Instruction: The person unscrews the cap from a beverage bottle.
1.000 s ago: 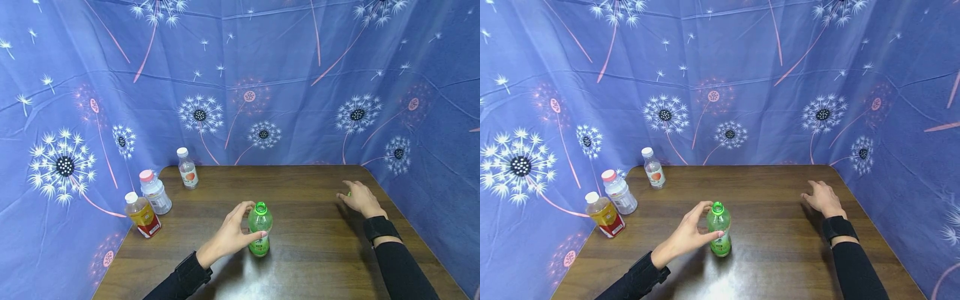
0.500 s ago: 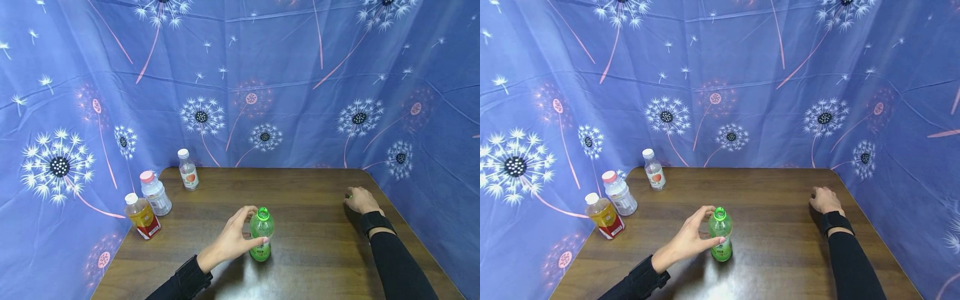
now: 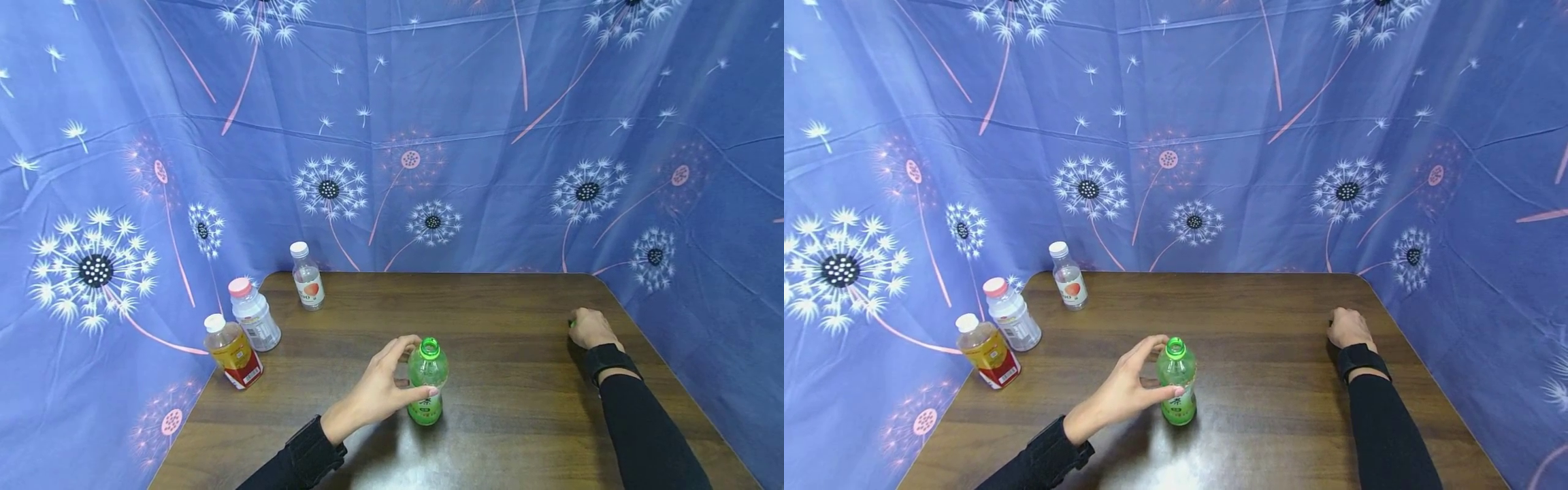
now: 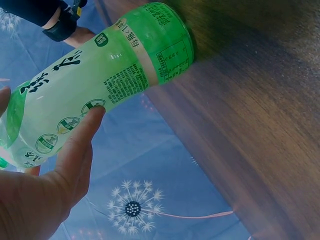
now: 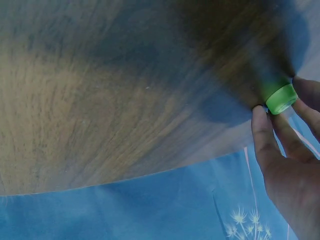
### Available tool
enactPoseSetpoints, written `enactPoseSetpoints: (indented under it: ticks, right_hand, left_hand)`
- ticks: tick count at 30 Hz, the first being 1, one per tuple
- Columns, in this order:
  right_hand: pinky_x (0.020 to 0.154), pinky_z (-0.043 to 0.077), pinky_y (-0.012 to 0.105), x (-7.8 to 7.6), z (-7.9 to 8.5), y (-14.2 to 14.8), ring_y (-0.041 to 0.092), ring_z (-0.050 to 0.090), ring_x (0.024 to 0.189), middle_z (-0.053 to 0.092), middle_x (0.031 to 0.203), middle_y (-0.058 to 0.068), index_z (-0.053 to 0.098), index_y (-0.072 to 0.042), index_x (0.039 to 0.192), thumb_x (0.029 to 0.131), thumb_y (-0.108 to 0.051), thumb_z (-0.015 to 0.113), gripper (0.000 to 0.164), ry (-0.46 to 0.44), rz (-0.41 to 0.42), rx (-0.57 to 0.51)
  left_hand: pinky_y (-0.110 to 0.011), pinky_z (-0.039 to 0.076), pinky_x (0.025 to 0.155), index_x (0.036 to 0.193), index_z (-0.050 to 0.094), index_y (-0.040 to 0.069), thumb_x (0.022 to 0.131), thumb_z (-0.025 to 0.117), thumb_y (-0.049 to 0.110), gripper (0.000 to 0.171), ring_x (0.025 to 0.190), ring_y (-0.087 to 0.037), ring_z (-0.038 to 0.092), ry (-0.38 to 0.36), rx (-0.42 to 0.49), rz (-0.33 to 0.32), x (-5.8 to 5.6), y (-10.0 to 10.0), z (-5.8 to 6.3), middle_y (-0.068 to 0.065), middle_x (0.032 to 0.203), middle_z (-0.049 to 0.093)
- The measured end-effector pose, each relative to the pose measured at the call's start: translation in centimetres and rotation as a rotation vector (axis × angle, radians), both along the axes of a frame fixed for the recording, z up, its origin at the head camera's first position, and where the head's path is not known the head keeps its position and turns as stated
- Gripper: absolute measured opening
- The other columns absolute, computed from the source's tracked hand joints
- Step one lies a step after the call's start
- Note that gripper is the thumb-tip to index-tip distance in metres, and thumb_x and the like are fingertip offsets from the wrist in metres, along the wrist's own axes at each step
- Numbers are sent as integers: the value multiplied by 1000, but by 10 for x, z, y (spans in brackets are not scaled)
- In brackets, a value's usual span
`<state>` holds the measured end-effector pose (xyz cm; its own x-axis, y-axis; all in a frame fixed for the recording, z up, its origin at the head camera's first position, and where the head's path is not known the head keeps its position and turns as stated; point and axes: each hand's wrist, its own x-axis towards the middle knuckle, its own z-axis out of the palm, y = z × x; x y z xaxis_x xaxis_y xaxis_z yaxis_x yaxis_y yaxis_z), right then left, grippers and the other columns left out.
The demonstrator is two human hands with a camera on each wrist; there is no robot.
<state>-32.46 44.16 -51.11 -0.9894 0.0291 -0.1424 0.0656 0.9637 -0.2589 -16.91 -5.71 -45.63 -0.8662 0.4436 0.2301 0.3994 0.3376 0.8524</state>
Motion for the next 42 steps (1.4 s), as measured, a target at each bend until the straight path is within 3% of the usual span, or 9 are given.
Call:
enactPoseSetpoints:
  ticks: [8,17,25,29,33,36,38,42]
  right_hand:
    - [89,54,66,-2,-2,1,61,59,111,64,120,41,67,12,119,88,6,57,33,35,5,23]
    - [86,54,68,2,-4,2,64,58,110,57,126,46,61,13,129,90,3,53,40,44,-33,3]
    - [77,54,63,9,0,-9,56,64,93,68,99,36,67,14,104,92,-6,55,26,218,19,-11]
    - [84,53,67,12,8,-21,58,63,102,65,113,40,66,15,120,95,-11,58,36,279,18,-13]
    - [79,54,63,18,18,-35,51,66,91,65,118,40,61,15,132,98,-13,59,44,341,25,-35]
    - [77,54,63,25,28,-48,51,66,92,66,118,39,63,12,131,98,-14,59,42,420,48,-52]
    - [84,52,68,31,38,-58,56,63,105,66,119,37,65,9,128,98,-15,60,39,474,63,-62]
    - [92,47,73,44,60,-81,59,58,114,67,122,34,70,6,123,97,-12,62,33,577,110,-83]
  left_hand:
    - [-30,64,81,146,48,28,86,88,39,74,120,-33,64,0,9,5,-2,-1,-1,-4,136,58]
    - [-30,64,81,149,46,29,87,87,40,76,121,-30,64,7,0,13,-2,0,-4,-2,137,57]
    - [-21,62,80,149,46,27,86,88,38,77,119,-31,65,35,7,14,-2,2,-8,-3,136,58]
    - [-20,61,80,149,46,26,86,88,36,77,117,-30,66,45,16,18,-1,2,-8,-2,134,59]
    - [-20,61,80,149,46,28,86,88,36,77,116,-28,66,43,13,22,-1,2,-7,-1,134,58]
    - [-20,61,81,150,45,29,86,88,37,77,117,-27,66,34,12,23,0,1,-7,-1,135,58]
    - [-21,61,81,150,45,29,86,88,37,77,117,-28,66,29,12,22,0,1,-7,-1,135,58]
    - [-22,62,81,150,45,30,87,87,38,77,118,-30,66,25,17,19,1,1,-7,-1,135,58]
